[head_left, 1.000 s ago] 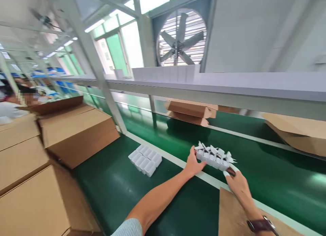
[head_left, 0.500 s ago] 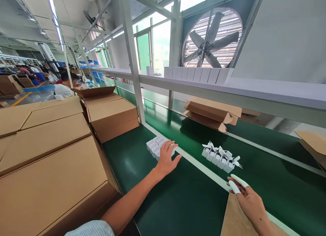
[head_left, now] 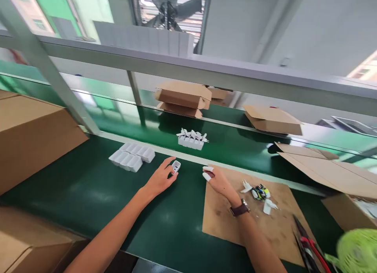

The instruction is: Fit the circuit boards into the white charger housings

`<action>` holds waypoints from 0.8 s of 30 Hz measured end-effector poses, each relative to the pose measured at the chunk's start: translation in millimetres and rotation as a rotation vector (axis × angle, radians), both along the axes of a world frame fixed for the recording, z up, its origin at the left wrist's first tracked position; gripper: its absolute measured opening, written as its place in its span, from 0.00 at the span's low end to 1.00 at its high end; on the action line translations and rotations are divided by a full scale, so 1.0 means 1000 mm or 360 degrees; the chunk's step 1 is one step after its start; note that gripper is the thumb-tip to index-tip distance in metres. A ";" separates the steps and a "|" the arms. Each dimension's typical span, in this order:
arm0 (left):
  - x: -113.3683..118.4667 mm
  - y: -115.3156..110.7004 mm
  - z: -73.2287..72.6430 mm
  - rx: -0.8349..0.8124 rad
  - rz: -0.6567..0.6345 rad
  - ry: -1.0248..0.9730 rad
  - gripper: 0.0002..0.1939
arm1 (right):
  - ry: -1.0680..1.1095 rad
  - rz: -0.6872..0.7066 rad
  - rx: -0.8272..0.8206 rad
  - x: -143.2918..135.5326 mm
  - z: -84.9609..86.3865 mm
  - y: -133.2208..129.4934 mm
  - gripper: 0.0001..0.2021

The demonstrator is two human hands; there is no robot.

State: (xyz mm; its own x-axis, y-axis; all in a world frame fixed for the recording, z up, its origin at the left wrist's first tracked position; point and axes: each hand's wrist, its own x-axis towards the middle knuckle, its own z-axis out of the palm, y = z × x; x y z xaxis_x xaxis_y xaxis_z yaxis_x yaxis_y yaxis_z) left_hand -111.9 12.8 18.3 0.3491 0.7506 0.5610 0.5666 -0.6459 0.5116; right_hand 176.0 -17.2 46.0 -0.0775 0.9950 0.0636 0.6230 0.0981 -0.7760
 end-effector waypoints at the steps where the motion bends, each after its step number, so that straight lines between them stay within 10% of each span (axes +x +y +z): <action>1: 0.014 0.005 -0.002 -0.0067 -0.0122 -0.0002 0.08 | -0.0053 -0.0058 -0.0005 0.006 0.000 -0.005 0.15; 13: 0.078 0.020 -0.030 -0.0400 -0.0474 -0.0225 0.08 | -0.0819 -0.0953 -0.0199 0.133 0.041 -0.087 0.08; 24: 0.077 0.021 -0.030 -0.0337 -0.0633 -0.0201 0.09 | -0.0581 -0.1289 -0.0088 0.127 0.025 -0.096 0.11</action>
State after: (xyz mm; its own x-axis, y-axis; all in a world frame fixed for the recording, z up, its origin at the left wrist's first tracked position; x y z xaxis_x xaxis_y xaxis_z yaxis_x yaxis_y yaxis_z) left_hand -34.7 34.1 -12.2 0.5720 0.6748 0.4663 0.2210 -0.6743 0.7046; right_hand 303.4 -113.3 71.0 0.6450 0.7542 0.1231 0.6946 -0.5115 -0.5059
